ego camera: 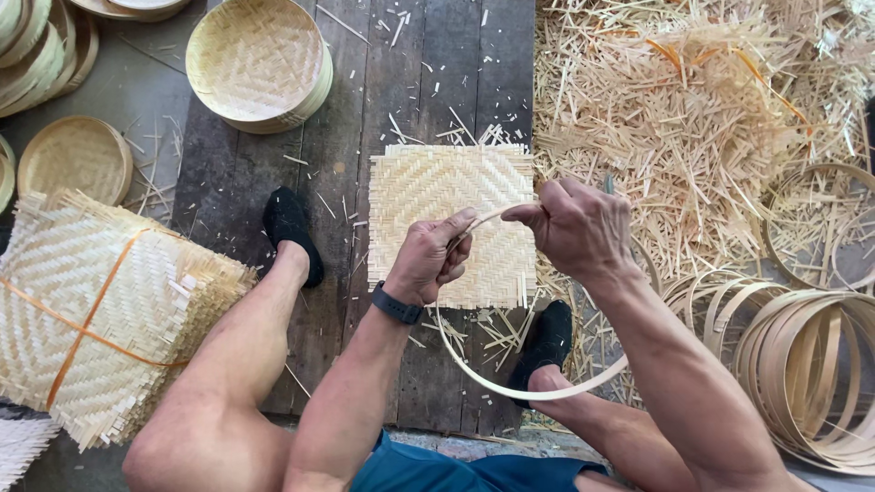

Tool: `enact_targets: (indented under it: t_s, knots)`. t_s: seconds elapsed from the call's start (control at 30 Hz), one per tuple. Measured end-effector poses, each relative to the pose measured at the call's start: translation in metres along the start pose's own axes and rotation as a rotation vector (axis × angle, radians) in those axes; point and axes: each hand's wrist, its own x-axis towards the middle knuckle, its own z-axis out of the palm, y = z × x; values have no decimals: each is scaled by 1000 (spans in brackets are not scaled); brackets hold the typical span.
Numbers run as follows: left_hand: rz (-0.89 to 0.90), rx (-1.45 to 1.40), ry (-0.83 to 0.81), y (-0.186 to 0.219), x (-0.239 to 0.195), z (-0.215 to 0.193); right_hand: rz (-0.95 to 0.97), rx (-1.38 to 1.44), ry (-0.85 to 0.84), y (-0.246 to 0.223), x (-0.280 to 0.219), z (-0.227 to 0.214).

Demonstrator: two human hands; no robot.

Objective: The person places a circular bamboo frame over a square woven mat, presses it into shape, and trims the excess mat with shears. The person repeats this process multiple times, stacking the finished bowls.

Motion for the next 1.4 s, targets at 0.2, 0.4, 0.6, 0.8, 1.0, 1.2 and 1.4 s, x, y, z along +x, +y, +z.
enact_targets:
  t_s: [0.2, 0.4, 0.6, 0.8, 1.0, 1.2, 1.4]
  knots:
    - [-14, -22, 59, -12, 6, -8, 99, 46, -139, -3, 3, 20]
    - [175, -308, 27, -11, 19, -49, 644, 909, -112, 50, -4, -10]
    - [278, -637, 33, 0, 19, -65, 784, 1913, 29, 48, -47, 34]
    - [-20, 24, 18, 47, 32, -87, 887, 1825, -221, 72, -53, 49]
    - [-56, -75, 125, 41, 51, -101, 1054, 1815, -23, 62, -55, 61]
    - [-28, -123, 132, 33, 47, -111, 1029, 1768, -36, 75, -51, 64]
    - [129, -313, 238, 8, 61, -126, 908, 1173, -122, 62, -47, 80]
